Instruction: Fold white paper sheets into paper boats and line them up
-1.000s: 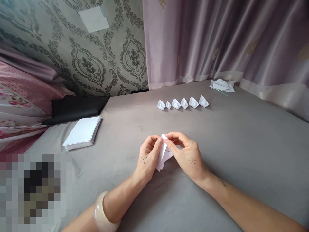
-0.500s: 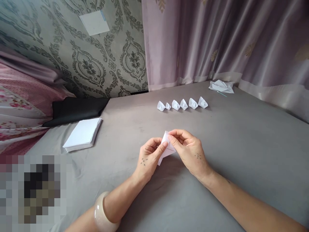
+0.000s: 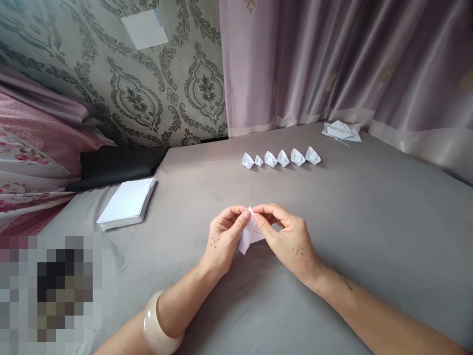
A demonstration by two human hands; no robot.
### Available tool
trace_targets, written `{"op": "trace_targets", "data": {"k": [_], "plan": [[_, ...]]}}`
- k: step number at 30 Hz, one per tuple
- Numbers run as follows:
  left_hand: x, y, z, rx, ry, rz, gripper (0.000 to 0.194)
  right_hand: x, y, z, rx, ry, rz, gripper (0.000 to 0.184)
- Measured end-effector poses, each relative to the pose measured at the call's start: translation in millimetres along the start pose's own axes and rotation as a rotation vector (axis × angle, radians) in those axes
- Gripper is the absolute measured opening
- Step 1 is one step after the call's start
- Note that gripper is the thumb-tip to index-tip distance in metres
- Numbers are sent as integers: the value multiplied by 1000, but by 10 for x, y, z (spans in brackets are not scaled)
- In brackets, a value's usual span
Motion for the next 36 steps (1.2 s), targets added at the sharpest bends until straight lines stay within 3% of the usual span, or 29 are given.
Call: {"op": "trace_targets", "data": {"k": [7, 18, 22, 26, 31, 33, 36], "plan": [[-2, -6, 15, -5, -36, -7, 10, -12, -124, 265, 273, -291, -129, 20], [14, 12, 43, -19, -92, 1, 12, -38, -179, 347, 385, -422, -170, 23], [29, 28, 24, 11, -84, 3, 9, -17, -136, 371, 323, -405, -159, 23], [53, 29, 58, 178, -58, -14, 12, 21, -110, 338, 227, -332, -187, 23], [9, -43, 301, 593, -275, 35, 19, 4, -184, 414, 162, -387, -297, 29], [29, -24, 235, 588, -210, 55, 21, 18, -207, 401, 99, -342, -340, 30], [91, -4, 16, 346, 20, -21, 26, 37, -225, 392, 117, -319, -383, 33]]}}
Point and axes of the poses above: each hand's wrist, its own x-axis towards the middle knuckle, its own y-axis out of the back of the hand, z = x × y, the point moved 9 cm from there along x, towards the middle knuckle, and after that the axes turned 3 degrees about -z, right-handed, at the moved point
